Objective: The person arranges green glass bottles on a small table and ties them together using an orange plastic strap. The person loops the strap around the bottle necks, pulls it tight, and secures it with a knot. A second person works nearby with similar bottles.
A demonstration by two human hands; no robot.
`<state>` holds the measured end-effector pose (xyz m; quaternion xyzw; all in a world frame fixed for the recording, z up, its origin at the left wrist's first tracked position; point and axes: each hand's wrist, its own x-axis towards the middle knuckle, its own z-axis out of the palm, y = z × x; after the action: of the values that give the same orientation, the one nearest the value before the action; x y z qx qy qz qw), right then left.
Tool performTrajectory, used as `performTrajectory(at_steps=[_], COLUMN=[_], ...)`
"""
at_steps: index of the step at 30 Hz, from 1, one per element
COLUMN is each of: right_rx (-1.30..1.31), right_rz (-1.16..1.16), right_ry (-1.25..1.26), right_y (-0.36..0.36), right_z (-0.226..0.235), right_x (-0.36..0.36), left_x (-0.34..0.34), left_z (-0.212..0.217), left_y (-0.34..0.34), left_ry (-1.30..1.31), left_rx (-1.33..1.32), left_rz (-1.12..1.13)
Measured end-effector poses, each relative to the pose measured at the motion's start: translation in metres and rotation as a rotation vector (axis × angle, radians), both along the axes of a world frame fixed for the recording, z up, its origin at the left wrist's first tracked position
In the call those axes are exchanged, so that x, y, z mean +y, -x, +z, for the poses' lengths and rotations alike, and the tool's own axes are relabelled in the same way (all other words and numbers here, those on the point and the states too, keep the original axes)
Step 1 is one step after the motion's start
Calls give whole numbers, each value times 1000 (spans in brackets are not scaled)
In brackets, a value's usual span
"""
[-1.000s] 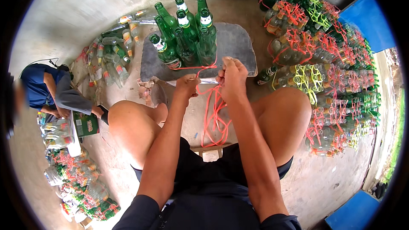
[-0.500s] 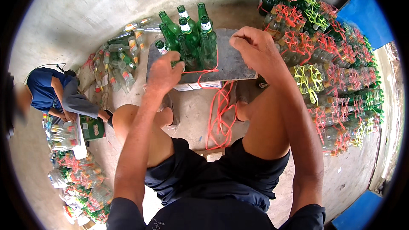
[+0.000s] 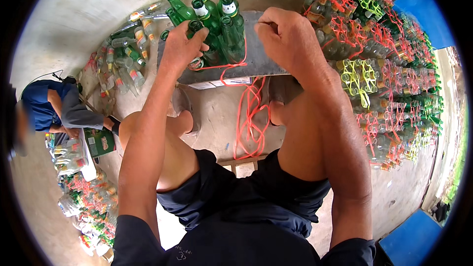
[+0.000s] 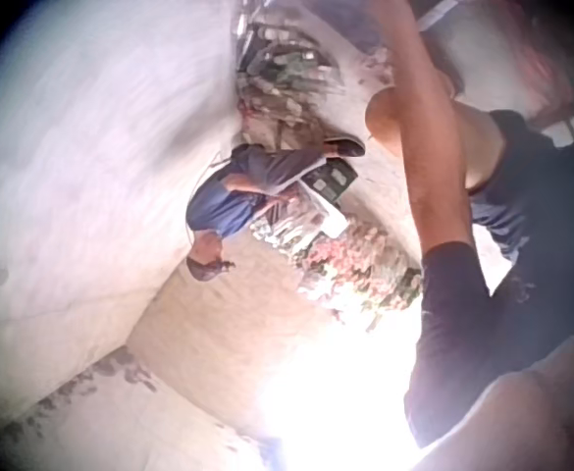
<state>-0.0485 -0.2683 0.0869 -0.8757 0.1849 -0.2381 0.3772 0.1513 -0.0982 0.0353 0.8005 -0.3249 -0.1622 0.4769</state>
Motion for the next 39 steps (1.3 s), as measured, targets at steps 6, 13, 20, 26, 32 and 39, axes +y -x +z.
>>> performTrajectory(at_steps=[6,13,20,26,32,39], right_rx=[19,54,41,18,23,62], right_rz=[-38,-59,-82,-74,-68,-71], right_ry=[66,53,84,60,88,138], right_y=[-4,-7,-6,-6,-7,-11], right_z=[3,2,2,-2,-3,-2], right_x=[4,5,4,5,3,7], left_x=[-5,-1,0,3,5,3], left_z=[-3,-2,6,7,5,12], left_y=[-5,-6,0,2,1,7], left_ry=[-128,-133,-160,-145,-147,-152], left_rx=[-71,-157,-142,-143,-156,-130], left_rz=[-46,-89,-90,-85,-84,-38])
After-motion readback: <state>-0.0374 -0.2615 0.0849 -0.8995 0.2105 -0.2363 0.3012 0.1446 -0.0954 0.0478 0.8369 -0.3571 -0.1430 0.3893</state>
